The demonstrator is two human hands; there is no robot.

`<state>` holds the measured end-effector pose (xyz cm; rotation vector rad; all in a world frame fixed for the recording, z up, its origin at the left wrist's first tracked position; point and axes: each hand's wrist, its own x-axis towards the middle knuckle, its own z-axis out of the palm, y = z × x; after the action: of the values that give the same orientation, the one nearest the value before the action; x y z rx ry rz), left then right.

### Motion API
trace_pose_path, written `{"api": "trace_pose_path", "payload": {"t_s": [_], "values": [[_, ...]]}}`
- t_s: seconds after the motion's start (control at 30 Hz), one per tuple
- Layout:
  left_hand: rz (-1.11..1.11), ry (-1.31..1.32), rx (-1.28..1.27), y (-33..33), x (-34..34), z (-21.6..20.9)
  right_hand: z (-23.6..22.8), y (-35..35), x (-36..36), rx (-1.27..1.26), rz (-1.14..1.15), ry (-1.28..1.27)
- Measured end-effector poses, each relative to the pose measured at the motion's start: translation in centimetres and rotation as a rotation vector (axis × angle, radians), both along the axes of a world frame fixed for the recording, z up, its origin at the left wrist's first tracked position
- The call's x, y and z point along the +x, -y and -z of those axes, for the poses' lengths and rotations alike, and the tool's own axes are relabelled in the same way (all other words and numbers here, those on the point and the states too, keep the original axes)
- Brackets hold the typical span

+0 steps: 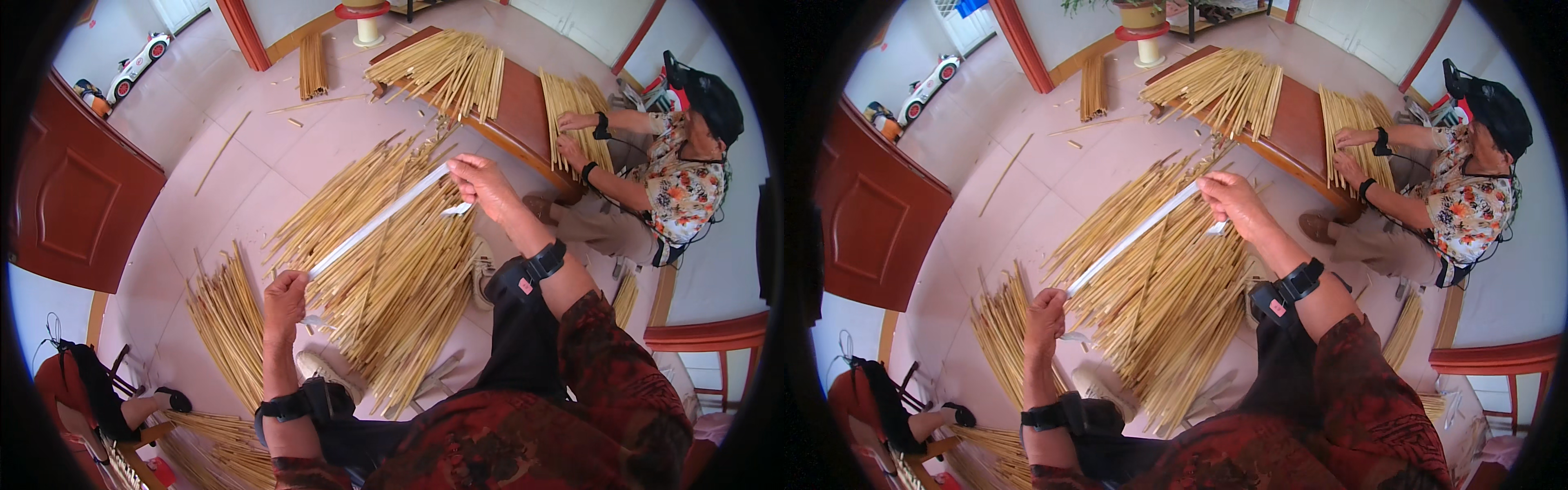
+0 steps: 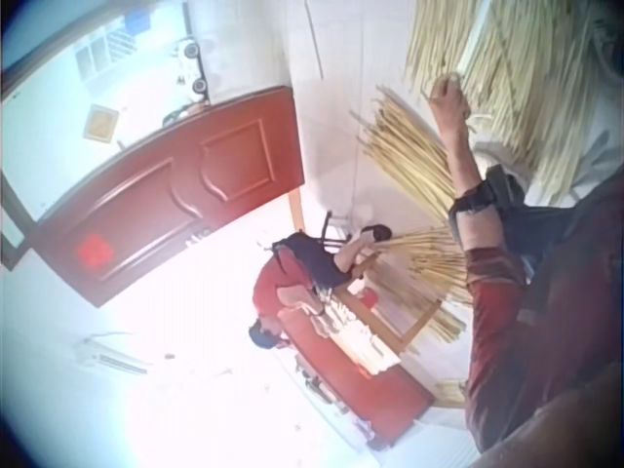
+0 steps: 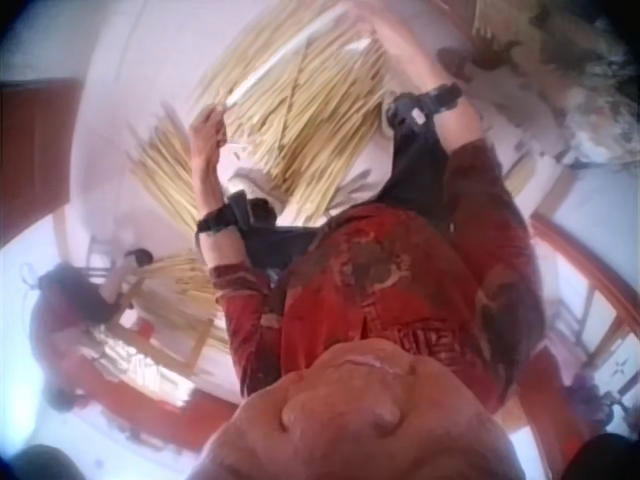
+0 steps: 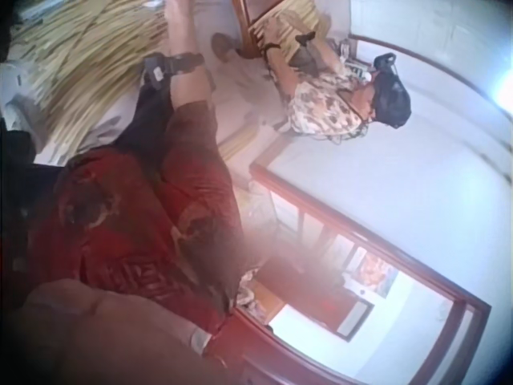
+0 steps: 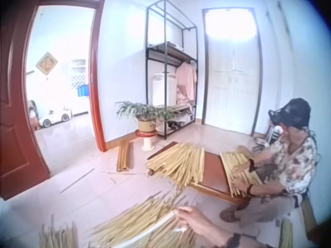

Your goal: The person assembles long wooden reeds into a larger structure by hand, using white tape to secure individual pieces and gathering bundles of reeds from the floor.

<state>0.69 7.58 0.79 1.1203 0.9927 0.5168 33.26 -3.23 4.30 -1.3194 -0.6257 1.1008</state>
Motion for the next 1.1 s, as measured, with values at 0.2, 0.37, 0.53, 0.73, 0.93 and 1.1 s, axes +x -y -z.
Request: {"api": "trace_pose_path", "payload": {"t_s": [0.2,0.37,0.53,0.73,0.93,1.1], "values": [[-0.085,-0.140,0.037,-0.8,-2.1,1.0,-0.8,0.4,0.4,-0.038,0.081,0.084],[-0.094,-0.179,0.028,-0.8,-2.8,1.7,-0.7,0.5,0.1,-0.171,0.086,0.339],[-0.034,-0.265,0.124,-0.3,-2.1,0.9,-0.4,0.5,-0.9,-0.188,-0.153,0.540],[0.317,-0.238,0.256,0.8,-1.6,1.4,-0.1,0.2,-3.3,-0.107,-0.406,0.384],[0.433,-0.337,0.391,1.5,-1.1,1.1,0.4,0.3,-4.0,-0.142,-0.568,0.390],[0.452,-0.329,0.347,2.1,-1.3,1.2,1.2,0.4,-5.6,-0.108,-0.688,0.731]]}}
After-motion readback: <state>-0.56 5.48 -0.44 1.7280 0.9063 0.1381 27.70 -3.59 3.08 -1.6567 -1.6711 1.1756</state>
